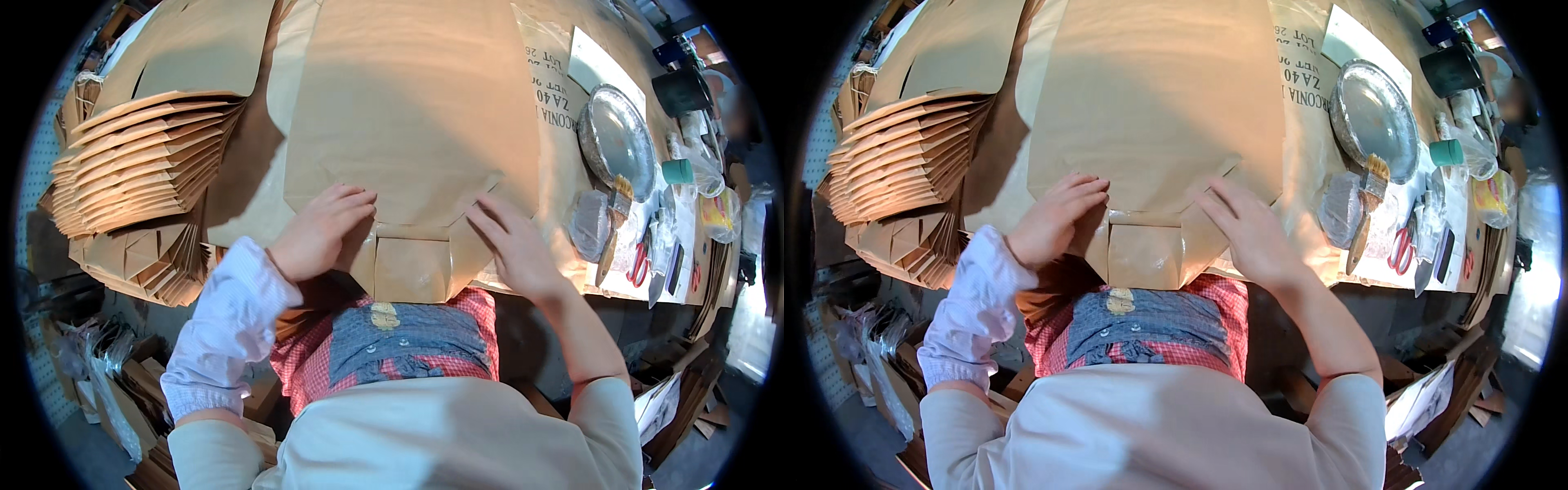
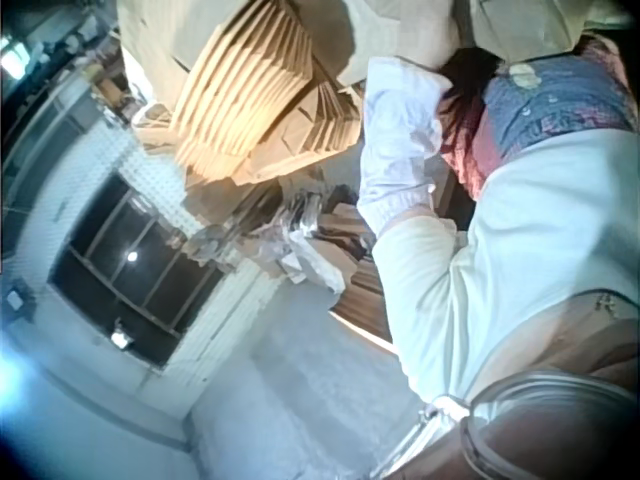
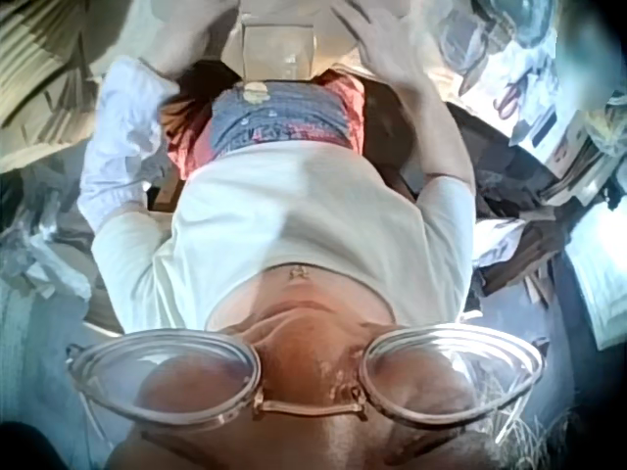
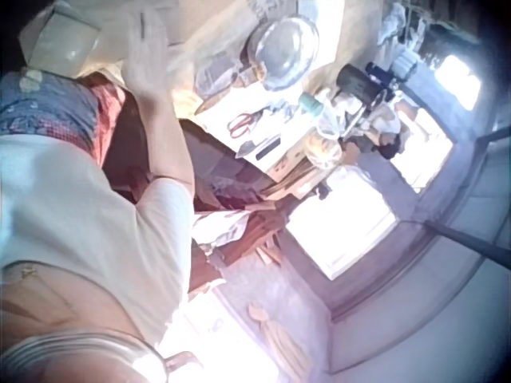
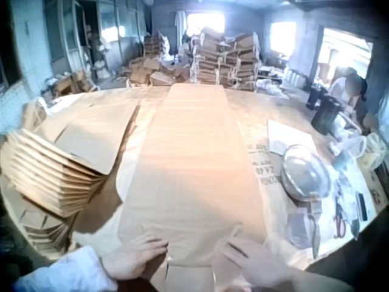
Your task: The person folds flat cardboard pieces into box shapes, applies glue to the flaps with a brush, and presses the flaps to seal the boxes. The person repeats this process for multiple boxes, stacking the finished ones on the table.
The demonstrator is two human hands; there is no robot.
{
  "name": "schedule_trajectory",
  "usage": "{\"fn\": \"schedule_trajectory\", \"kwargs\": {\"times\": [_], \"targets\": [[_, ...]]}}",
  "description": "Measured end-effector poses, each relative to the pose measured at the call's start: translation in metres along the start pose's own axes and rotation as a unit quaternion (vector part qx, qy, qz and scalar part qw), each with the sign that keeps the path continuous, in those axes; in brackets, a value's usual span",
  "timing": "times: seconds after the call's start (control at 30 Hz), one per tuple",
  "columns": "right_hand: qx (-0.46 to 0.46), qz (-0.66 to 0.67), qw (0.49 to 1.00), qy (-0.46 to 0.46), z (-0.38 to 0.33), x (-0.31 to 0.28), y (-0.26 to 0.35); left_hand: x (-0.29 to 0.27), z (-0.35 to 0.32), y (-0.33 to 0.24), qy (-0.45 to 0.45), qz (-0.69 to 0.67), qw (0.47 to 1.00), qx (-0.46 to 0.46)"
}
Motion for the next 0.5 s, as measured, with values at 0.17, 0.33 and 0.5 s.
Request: {"fn": "schedule_trajectory", "kwargs": {"times": [0.17, 0.33, 0.5], "targets": [[0.086, -0.007, 0.994, -0.071, -0.045, 0.021, 0.020, 0.006, -0.006, 0.005, 0.052, -0.065, 0.996, -0.012], [0.060, 0.024, 0.989, -0.134, -0.035, 0.032, 0.018, -0.009, -0.014, -0.012, 0.017, -0.043, 0.999, 0.001], [0.188, 0.122, 0.962, -0.154, -0.016, 0.019, -0.007, 0.000, -0.006, 0.003, -0.156, -0.077, 0.983, -0.056]]}}
Point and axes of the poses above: each hand's wrist, its own z-axis towards the middle knuckle, its own x-axis out of the palm, y = z × x, the point moved 2 cm from there along z, towards the middle knuckle, and after that the axes turned 10 degrees about -y, right-handed, at the moved point
